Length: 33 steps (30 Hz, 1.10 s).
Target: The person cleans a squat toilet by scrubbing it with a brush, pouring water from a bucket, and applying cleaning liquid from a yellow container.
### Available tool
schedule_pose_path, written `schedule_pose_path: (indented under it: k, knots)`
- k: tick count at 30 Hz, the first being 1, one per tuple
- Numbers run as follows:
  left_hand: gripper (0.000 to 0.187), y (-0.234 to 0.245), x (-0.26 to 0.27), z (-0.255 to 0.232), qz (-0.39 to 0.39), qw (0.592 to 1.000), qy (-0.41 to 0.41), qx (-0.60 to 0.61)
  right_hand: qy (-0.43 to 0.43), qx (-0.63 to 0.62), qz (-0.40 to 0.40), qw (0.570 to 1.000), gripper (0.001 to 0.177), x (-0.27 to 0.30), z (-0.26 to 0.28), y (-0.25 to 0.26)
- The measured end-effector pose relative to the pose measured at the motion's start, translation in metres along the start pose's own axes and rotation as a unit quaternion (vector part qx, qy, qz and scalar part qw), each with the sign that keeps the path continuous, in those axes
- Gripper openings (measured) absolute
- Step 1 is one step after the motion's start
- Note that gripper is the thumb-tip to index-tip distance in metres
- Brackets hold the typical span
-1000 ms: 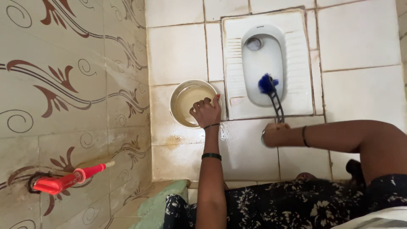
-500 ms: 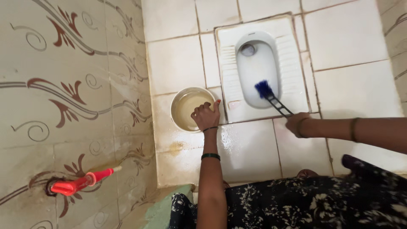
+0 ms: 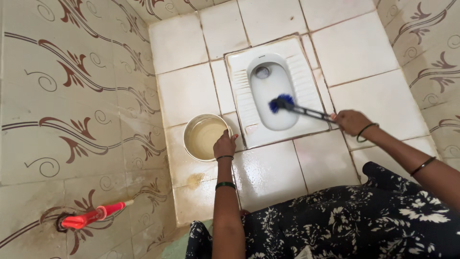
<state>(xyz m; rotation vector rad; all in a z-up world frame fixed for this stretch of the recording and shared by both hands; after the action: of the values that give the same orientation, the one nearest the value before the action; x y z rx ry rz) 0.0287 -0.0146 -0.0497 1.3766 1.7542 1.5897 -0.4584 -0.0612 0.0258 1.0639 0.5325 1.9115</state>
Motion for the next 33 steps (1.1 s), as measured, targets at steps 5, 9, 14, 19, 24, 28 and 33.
schedule_pose_path:
  k: [5,9,14,19,24,28,33]
  knots:
    - [0.058,0.001,-0.009,0.003,0.069,0.996,-0.018,-0.046,-0.043,-0.164,-0.112,0.979,0.052,0.01,-0.004,0.038]
    - [0.063,0.006,-0.03,0.009,0.153,0.971,-0.077,-0.167,-0.052,-0.214,-0.189,0.957,0.048,0.015,-0.013,0.048]
    - [0.048,-0.009,-0.043,0.02,0.134,0.953,-0.125,-0.243,-0.06,-0.225,-0.251,0.939,0.044,0.024,-0.035,0.058]
    - [0.046,-0.023,-0.044,0.026,0.125,0.963,-0.106,-0.214,-0.073,-0.265,-0.277,0.921,0.041,0.028,-0.039,0.064]
    - [0.045,-0.013,-0.037,0.043,0.174,0.923,-0.2,-0.28,-0.093,-0.088,-0.23,0.965,0.048,0.042,-0.061,0.054]
    - [0.038,0.003,-0.031,0.057,0.195,0.905,-0.252,-0.282,-0.075,-0.081,-0.251,0.962,0.045,0.047,-0.067,0.052]
    - [0.025,0.003,-0.009,0.076,0.103,0.94,-0.245,-0.214,-0.063,-0.071,-0.256,0.962,0.048,0.037,-0.064,0.057]
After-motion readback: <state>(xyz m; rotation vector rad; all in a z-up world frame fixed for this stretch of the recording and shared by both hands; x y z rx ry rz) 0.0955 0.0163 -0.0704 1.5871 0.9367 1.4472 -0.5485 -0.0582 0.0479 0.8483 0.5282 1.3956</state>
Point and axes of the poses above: each hand's wrist, its own x-axis away from the middle knuckle, its own y-axis out of the back of the hand, z = x × y, the point moved 2 cm from there along -x, towards the middle knuckle, and after that the axes turned 15 degrees about y, right-handed, at the moved point
